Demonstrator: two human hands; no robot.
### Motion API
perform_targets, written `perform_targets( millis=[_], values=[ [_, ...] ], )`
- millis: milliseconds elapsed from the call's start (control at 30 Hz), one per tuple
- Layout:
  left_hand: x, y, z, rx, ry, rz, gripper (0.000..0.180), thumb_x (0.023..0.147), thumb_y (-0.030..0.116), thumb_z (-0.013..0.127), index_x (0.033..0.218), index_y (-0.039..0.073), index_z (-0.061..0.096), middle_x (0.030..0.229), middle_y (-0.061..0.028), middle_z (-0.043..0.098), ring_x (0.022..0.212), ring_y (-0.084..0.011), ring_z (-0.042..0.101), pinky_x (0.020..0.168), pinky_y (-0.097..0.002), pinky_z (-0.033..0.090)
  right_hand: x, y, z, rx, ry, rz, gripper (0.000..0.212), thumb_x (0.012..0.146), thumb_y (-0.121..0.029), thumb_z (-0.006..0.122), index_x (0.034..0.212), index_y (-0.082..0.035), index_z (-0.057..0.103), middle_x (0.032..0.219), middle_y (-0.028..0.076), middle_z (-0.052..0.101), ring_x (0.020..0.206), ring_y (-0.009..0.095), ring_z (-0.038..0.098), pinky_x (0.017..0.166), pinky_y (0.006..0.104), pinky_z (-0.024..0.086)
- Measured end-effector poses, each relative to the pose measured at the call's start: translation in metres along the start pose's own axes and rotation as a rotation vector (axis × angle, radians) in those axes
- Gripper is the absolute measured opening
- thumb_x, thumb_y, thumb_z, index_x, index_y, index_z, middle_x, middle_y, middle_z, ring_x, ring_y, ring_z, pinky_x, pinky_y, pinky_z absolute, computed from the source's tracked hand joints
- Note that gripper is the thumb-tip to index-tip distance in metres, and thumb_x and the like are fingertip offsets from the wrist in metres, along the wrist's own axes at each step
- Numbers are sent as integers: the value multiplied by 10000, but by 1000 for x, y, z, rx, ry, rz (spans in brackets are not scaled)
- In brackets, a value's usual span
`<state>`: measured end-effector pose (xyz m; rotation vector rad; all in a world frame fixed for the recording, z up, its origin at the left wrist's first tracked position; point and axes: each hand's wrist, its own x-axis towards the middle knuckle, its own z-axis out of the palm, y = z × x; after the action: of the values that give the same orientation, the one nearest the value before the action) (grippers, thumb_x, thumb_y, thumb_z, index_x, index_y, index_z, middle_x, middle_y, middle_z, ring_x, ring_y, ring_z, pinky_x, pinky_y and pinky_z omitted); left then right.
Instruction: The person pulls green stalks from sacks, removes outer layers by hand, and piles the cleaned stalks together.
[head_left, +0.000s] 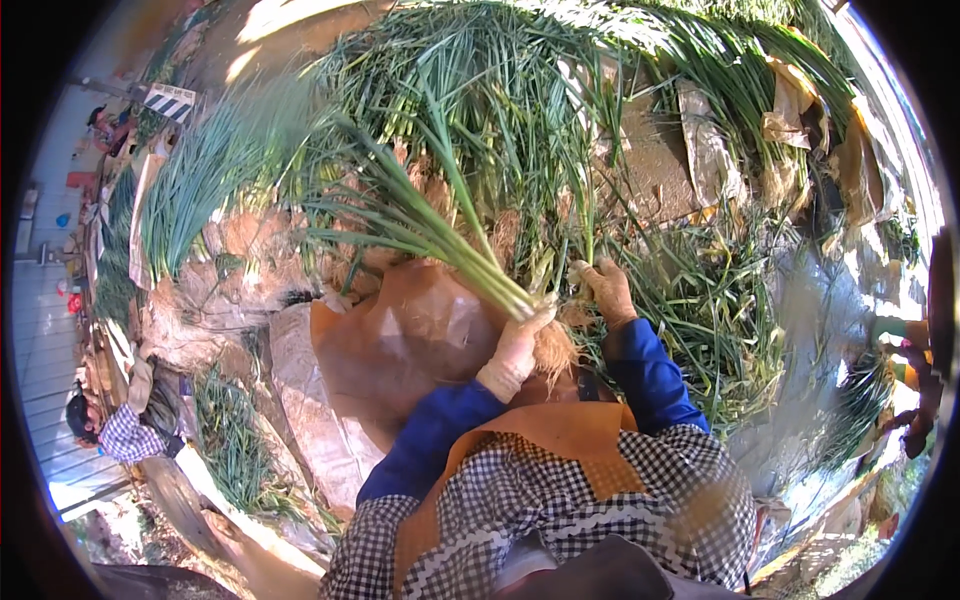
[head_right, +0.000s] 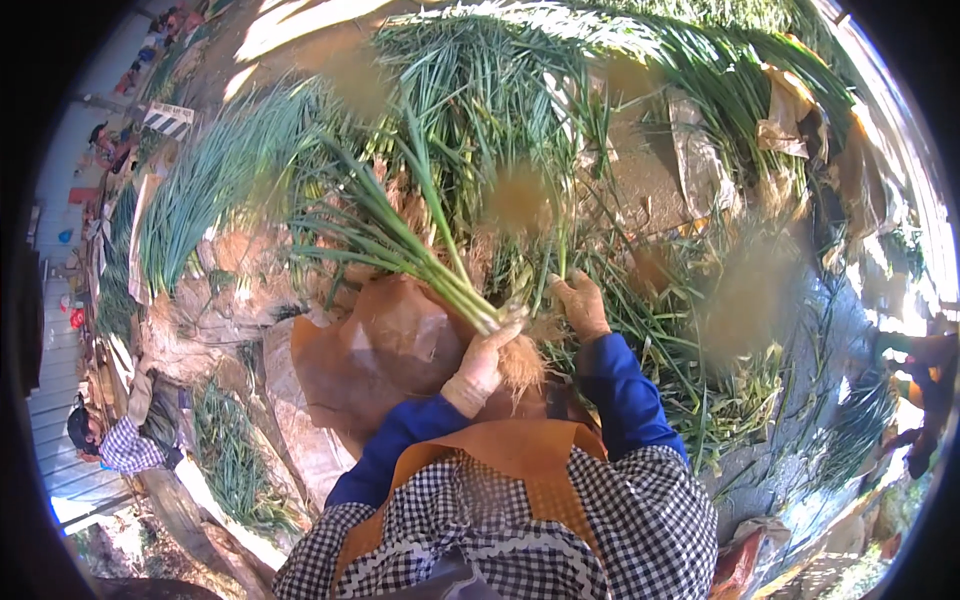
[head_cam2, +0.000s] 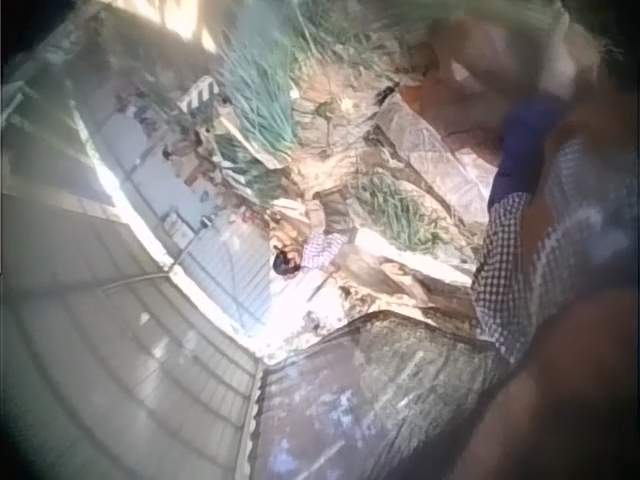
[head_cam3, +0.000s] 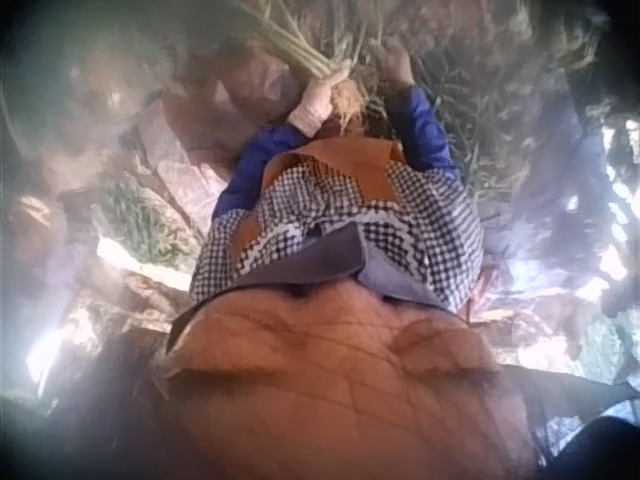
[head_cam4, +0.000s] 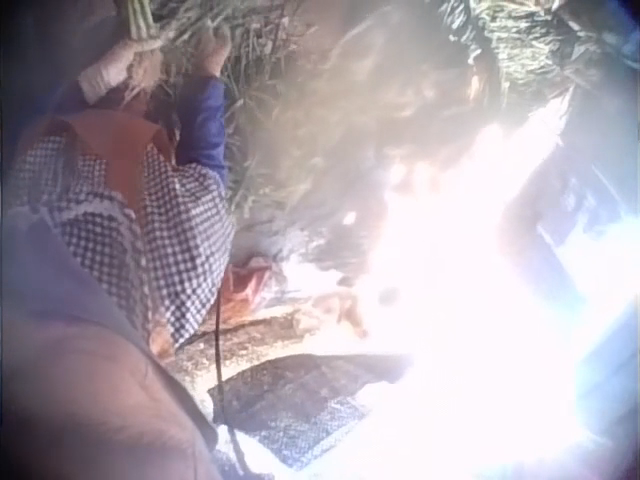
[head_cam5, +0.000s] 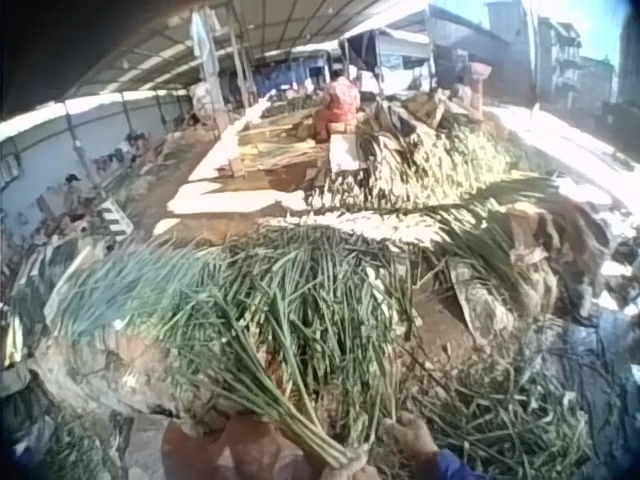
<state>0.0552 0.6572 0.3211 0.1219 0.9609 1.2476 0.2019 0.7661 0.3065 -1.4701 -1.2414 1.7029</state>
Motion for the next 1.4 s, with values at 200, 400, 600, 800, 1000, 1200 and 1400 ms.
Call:
perform_targets(
  millis=[200, 400, 600, 800, 1000, 1200, 1400],
  values=[
    [5, -14, -8, -14, -38, -151, 193, 808, 44, 584, 996, 35, 537, 919, -32, 568, 816, -129, 550, 728, -252, 462, -8, -6, 23, 246, -334, 103, 243, 861, -235, 523, 921, -11, 596, 679, 35, 604, 523, 73, 473, 476, 203, 362],
    [11, -19, -4, 60, 67, -81, 141, 800, 7, 571, 932, 30, 527, 860, -34, 558, 761, -149, 571, 688, -265, 485, 70, 16, 27, -469, 51, -202, 386, 857, -410, 479, 747, -52, 574, 637, 109, 591, 563, 242, 549, 555, 348, 434],
    [11, -7, 6, -316, 66, -143, 137, 804, -1, 551, 916, 72, 521, 802, -39, 540, 727, -175, 569, 655, -303, 505, -19, -8, 16, -695, -178, -534, 278, 879, -305, 487, 799, -43, 534, 604, 126, 547, 503, 251, 522, 506, 370, 423],
    [20, -17, -10, -293, 95, 112, 103, 802, 12, 548, 897, 45, 525, 793, -43, 550, 704, -168, 560, 663, -316, 503, -59, 1, -117, -276, -253, 190, 262, 892, -301, 487, 900, -61, 592, 615, 2, 543, 490, 101, 490, 442, 269, 398],
    [15, -6, -13, -349, -94, -260, 282, 855, 146, 495, 1120, 49, 492, 1000, -112, 580, 819, -229, 584, 706, -370, 508, 15, 33, -64, -522, -142, -39, 393, 901, -235, 422, 1242, -41, 443, 1309, 136, 416, 1174, 245, 427, 944, 349, 368],
    [17, -5, -19, -355, 56, -289, 223, 830, 170, 522, 1006, 35, 542, 871, -101, 593, 741, -200, 585, 631, -327, 506, -1, -1, 54, -238, -389, -180, 493, 864, -479, 455, 1013, -27, 581, 972, 153, 586, 908, 243, 544, 780, 348, 419],
    [4, 6, -5, -360, -41, -315, 186, 841, 158, 490, 905, -1, 562, 719, -89, 588, 599, -173, 558, 506, -265, 467, -51, -22, 6, -856, -386, -230, 436, 812, -470, 535, 775, -49, 642, 653, 173, 577, 579, 321, 541, 573, 389, 424]
  ],
)
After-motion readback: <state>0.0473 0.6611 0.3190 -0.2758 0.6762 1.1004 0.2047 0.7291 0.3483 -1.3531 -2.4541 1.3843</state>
